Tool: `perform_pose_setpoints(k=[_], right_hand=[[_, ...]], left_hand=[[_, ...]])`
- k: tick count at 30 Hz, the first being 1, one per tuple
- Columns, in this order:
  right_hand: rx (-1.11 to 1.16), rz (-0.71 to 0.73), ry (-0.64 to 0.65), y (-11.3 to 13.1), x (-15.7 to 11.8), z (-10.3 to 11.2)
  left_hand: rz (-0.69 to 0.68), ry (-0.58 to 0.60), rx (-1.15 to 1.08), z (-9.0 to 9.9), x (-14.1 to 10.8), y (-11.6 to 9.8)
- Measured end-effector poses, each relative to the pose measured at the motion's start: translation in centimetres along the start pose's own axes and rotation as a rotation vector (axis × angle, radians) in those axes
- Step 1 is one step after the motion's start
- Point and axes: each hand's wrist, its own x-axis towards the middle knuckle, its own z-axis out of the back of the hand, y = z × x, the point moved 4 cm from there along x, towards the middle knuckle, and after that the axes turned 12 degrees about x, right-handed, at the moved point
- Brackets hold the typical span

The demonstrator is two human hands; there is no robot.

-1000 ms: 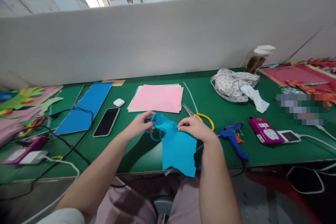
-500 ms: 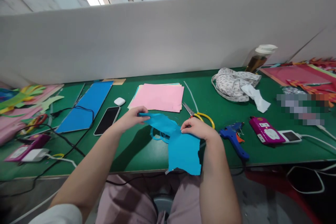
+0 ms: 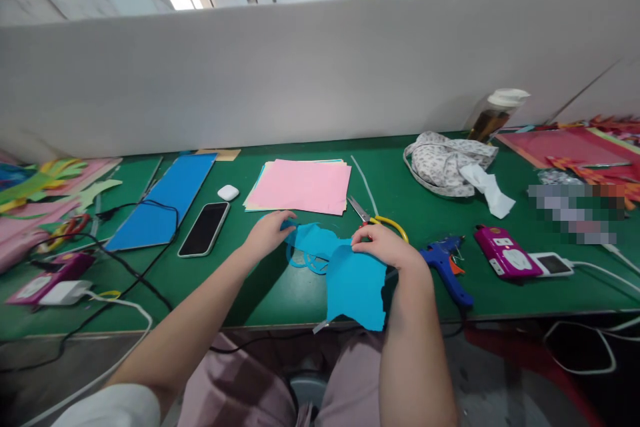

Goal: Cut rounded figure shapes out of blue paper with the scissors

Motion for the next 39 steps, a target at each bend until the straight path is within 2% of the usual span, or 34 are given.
perform_pose_setpoints(k=[5,10,12,15,17,20,23,25,28,33,39], right_hand=[[0.146,0.023,-0.178,0.8,-1.3,1.7],[0.223,-0.004,-0.378,0.7,-0.8,1.9],[0.199,0.006,-0.44,0.5,-0.3,1.6],[0.15,0.016,-0.485,0.2,0.6,1.1],[0.099,0.019,-0.512,0.0,1.0,1.0],[-0.016,-0.017,-0.584,-0.1,1.0,1.5],[-0.185,-0.147,-0.629,-0.6,0.6,2.1],[-0.304,-0.248,-0.587,-1.0,0.4,1.9],[-0.454,-0.334,-0.502,-1.3,0.4,1.2],[-0.621,-0.406,-0.47,-1.5,0.7,0.5],[-0.665,-0.41,-0.481,-1.8,1.3,0.2]], left_hand=[[-0.082,-0.099,-0.07,-0.1,0.1,-2.4],[-0.158,-0.008,-0.277,-1.2,0.7,-5.6],[-0.152,0.143,-0.419,-2.1,1.0,-6.5],[-0.101,0.453,-0.681,-4.1,1.0,-7.3],[-0.074,0.52,-0.764,-5.3,0.9,-7.3],[-0.009,0.449,-0.822,-6.5,1.2,-6.5],[0.088,0.339,-0.93,-6.8,1.6,-5.4],[0.138,0.276,-1.006,-6.2,2.2,-5.0],[0.17,0.193,-1.092,-4.4,3.5,-5.0],[0.139,0.045,-1.185,0.0,5.2,-6.0],[0.069,-0.037,-1.262,3.9,4.5,-7.4]])
